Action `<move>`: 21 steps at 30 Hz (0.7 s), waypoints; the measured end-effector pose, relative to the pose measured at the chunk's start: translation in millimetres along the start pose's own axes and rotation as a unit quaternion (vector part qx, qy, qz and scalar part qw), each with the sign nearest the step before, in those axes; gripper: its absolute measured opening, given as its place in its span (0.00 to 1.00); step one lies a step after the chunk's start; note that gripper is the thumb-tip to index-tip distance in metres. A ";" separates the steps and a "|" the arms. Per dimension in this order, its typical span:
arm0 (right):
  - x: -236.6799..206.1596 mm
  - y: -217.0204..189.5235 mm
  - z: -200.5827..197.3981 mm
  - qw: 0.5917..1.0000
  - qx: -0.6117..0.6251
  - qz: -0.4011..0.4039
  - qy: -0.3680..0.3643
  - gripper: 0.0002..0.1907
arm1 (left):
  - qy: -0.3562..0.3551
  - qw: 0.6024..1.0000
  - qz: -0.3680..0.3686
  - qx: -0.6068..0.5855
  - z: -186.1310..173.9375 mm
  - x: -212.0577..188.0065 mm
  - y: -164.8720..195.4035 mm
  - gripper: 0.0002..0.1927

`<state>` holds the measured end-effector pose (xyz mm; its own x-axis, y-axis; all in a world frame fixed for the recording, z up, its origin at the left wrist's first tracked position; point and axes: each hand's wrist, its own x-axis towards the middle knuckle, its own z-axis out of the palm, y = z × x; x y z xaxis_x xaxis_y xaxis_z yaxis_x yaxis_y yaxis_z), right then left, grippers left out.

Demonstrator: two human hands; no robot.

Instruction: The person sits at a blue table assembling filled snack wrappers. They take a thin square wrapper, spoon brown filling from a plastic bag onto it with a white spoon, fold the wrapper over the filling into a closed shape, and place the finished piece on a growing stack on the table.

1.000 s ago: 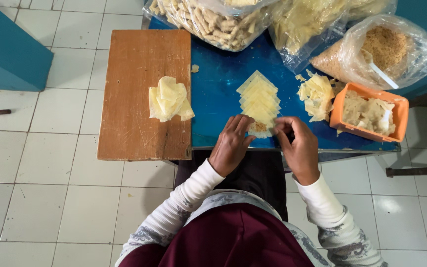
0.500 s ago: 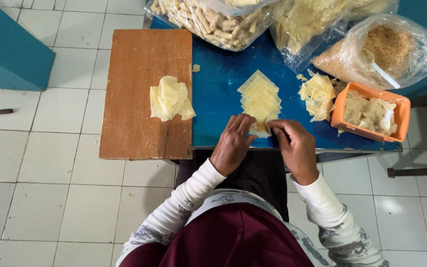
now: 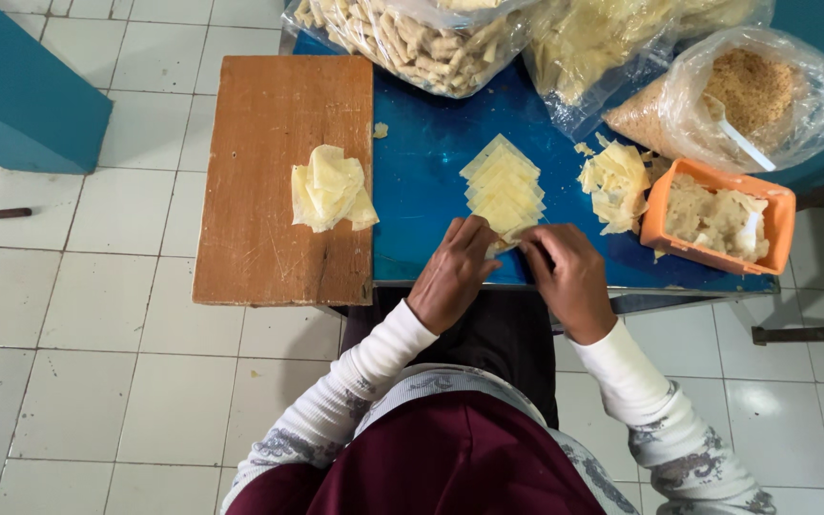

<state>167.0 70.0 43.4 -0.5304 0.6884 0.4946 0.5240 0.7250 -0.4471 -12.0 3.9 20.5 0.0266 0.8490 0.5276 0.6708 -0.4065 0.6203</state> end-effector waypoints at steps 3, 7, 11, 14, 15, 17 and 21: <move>7.3 2.8 3.6 1.000 0.020 0.015 0.003 0.04 | 0.017 1.000 -0.002 0.022 2.2 6.6 -2.0 0.08; 15.5 0.3 9.5 0.999 0.029 0.043 -0.007 0.04 | 0.038 0.998 -0.022 0.042 3.4 20.5 -6.1 0.03; 17.8 -5.1 10.8 0.999 0.023 0.023 0.011 0.05 | 0.049 0.998 -0.012 0.039 2.6 31.9 -9.8 0.05; 16.0 -7.2 8.6 1.000 0.008 -0.015 0.004 0.08 | 0.028 0.999 -0.010 0.029 1.5 33.4 -10.3 0.07; 15.5 -7.2 7.5 0.999 -0.003 -0.033 0.000 0.09 | 0.024 0.999 -0.010 0.027 0.9 32.6 -10.1 0.07; 14.5 -6.8 5.6 0.998 -0.008 -0.061 -0.007 0.09 | 0.012 1.000 -0.011 0.009 -1.2 29.9 -9.5 0.06; 14.9 -5.4 5.0 0.996 -0.021 -0.087 -0.004 0.09 | -0.009 0.999 -0.011 -0.044 -4.8 26.0 -8.7 0.08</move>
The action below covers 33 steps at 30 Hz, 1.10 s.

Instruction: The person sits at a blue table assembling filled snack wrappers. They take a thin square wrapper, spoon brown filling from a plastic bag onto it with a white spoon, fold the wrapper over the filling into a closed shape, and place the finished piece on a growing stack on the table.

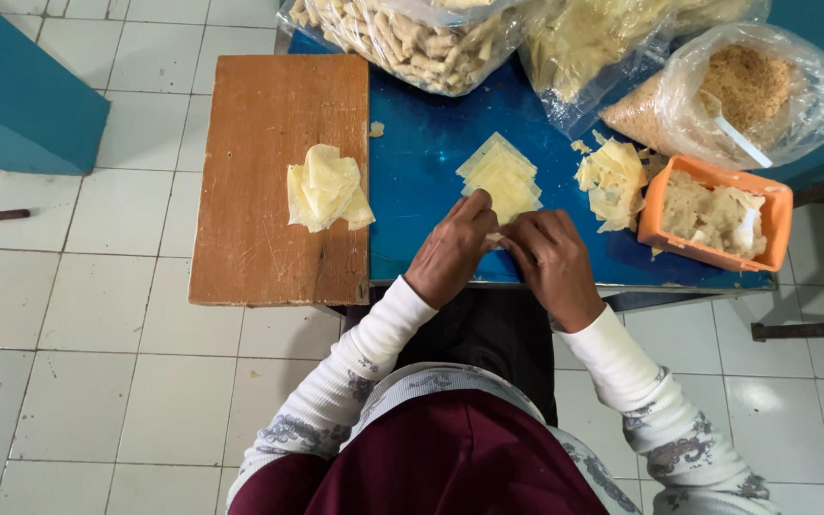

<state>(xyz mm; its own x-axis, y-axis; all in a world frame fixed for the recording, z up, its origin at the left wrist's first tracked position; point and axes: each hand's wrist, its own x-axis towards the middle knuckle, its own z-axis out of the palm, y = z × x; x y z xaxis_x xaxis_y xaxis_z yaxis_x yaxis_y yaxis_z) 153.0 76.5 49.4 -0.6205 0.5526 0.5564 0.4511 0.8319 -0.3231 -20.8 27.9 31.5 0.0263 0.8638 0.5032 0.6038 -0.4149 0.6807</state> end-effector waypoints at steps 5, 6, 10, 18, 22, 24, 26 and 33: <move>0.5 3.3 0.1 1.000 0.022 0.004 -0.001 0.07 | 0.001 1.000 0.008 -0.011 -0.4 4.4 -4.4 0.09; 0.3 4.2 0.0 1.000 0.027 0.004 -0.005 0.06 | 0.002 1.000 0.011 -0.011 -0.5 5.4 -5.7 0.09; 1.6 8.8 1.0 1.000 0.011 -0.005 -0.006 0.06 | -0.005 1.000 0.019 -0.011 -1.9 5.6 -8.1 0.07; 4.6 12.5 7.2 0.999 0.001 0.049 -0.004 0.06 | 0.026 0.999 0.039 0.016 0.6 10.1 -9.7 0.06; -4.6 2.8 8.1 0.998 -0.060 0.018 0.013 0.08 | 0.017 0.999 0.027 0.044 3.6 12.9 -12.7 0.05; -8.9 -3.7 7.5 0.989 -0.144 -0.010 0.014 0.10 | 0.033 0.997 0.009 0.070 6.1 10.7 -10.8 0.04; -12.8 -11.0 6.7 0.980 -0.197 -0.007 0.021 0.12 | 0.058 0.995 -0.004 0.083 7.9 4.7 -6.5 0.05; -13.3 -11.5 6.6 0.958 -0.286 0.007 -0.024 0.24 | 0.040 0.985 0.009 0.167 9.1 -29.6 8.4 0.18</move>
<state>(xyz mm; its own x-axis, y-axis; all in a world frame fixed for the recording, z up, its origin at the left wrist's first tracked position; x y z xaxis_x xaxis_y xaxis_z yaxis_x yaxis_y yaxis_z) 151.8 59.9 40.7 -0.6347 0.5759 0.5153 0.7283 0.6688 0.1495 -9.2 1.5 17.5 -0.0145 0.8266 0.5627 0.8320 -0.3021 0.4652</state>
